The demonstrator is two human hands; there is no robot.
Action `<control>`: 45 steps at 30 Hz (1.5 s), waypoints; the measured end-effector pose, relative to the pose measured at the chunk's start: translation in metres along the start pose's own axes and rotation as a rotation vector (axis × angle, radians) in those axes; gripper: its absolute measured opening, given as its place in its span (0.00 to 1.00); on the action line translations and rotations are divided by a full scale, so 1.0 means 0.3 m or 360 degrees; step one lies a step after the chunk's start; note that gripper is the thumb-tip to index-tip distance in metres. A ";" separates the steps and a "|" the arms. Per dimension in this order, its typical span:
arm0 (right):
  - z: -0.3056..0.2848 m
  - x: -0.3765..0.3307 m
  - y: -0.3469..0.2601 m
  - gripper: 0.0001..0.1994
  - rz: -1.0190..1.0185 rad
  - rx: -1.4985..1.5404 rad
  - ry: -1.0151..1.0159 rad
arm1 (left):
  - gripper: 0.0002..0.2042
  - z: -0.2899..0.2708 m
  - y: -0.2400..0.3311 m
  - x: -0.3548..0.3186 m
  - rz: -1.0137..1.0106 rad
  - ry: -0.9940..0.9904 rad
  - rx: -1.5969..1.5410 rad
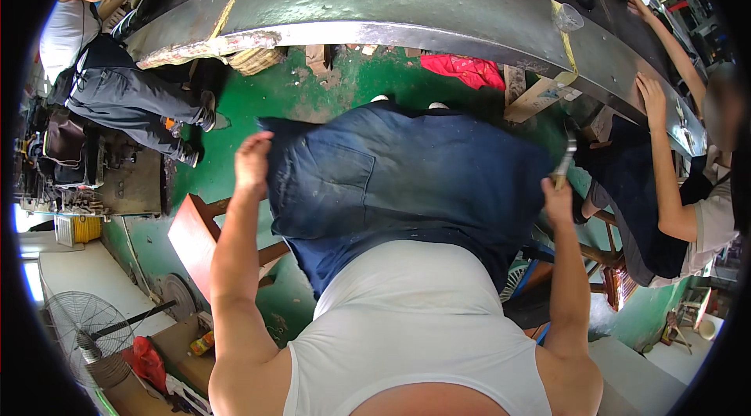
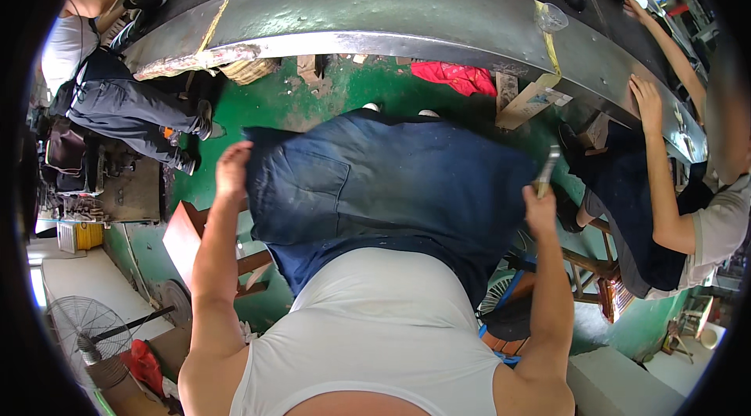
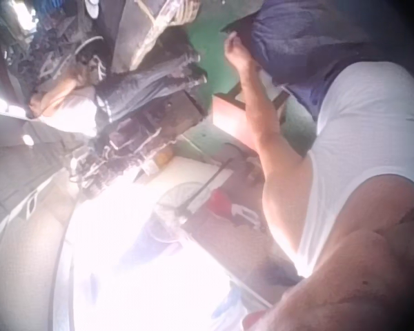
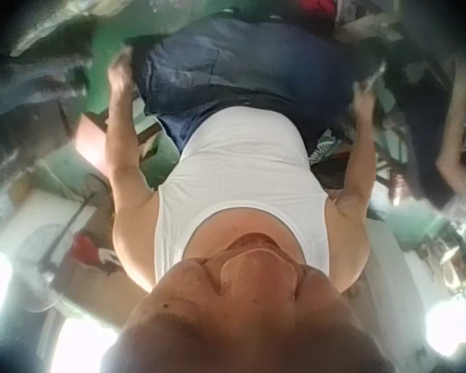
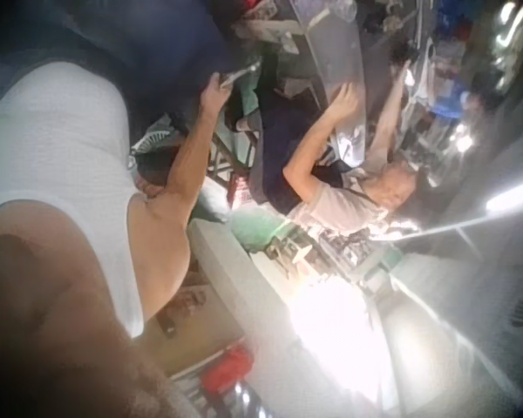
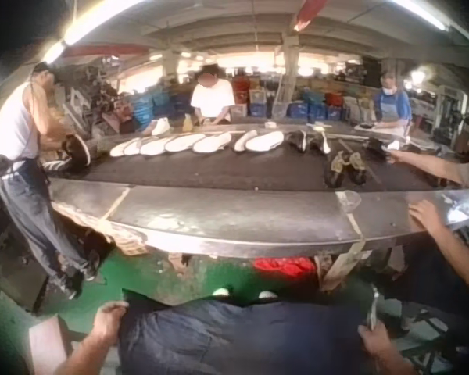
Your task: Manual shoe lasting and assembly on a production line using pliers.
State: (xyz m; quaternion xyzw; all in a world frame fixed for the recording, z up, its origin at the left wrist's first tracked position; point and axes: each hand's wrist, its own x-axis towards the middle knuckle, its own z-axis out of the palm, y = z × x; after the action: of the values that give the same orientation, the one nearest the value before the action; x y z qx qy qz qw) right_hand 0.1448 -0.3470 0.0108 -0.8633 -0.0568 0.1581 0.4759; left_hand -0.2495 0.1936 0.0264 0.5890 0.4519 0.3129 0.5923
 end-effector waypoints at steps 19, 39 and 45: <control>-0.089 -0.296 0.128 0.21 -0.0015 -0.1297 -0.0788 | 0.29 0.017 -0.026 -0.325 0.0175 -0.0487 0.1558; 0.065 -0.497 -0.284 0.17 -0.0226 -0.0345 -0.1022 | 0.08 0.302 0.205 -0.630 0.0704 -0.1301 0.1155; 0.100 -0.536 -0.254 0.14 -0.0371 -0.0446 -0.1041 | 0.06 0.279 0.193 -0.674 0.0873 -0.1291 0.1271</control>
State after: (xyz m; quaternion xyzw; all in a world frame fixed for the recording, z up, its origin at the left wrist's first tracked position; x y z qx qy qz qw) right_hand -0.0128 -0.3216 0.0951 -0.8117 -0.3249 0.3609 0.3246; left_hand -0.2444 -0.0175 0.1083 0.9309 0.1060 0.0123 0.3493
